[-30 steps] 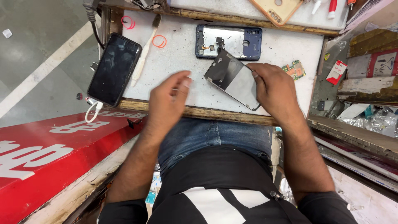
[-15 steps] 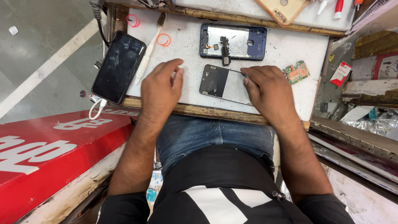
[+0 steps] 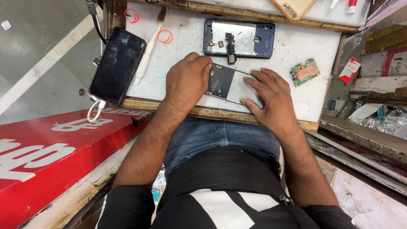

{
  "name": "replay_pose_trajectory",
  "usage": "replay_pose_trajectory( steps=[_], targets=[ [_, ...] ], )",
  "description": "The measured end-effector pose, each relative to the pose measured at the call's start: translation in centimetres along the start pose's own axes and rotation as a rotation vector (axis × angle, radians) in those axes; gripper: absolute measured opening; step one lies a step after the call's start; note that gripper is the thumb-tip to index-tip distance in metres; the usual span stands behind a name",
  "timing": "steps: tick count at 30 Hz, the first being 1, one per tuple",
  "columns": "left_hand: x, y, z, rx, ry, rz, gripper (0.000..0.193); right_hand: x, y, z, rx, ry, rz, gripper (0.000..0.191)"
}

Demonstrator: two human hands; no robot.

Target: The person repairs a smartphone at a cluttered workbench. They pry at the phone's frame, remove the back cover and battery, spray liquid and wipe the device with a cloth, scrub parts with a toothbrush, then reassemble the phone by pressing the cover back onto the body.

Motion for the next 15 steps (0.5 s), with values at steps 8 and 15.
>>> replay_pose_trajectory(
  steps=[8,15],
  targets=[
    [5.7,1.3,-4.5,0.141,0.019,0.246,0.019,-0.5,0.3,0.4,-0.001,0.007,-0.001,0.052],
    [9.4,2.2,-6.9,0.185,-0.143,0.378,0.014,-0.4,0.4,0.1,0.0,0.001,0.005,0.049]
  ],
)
Point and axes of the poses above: each hand's wrist, its own y-axis away from the middle knuckle, its own x-axis out of the back of the hand, z = x × y, the point moved 8 cm from there along -y, towards the middle knuckle, and after that the axes turned 7 degrees about -z, right-handed, at the moved point
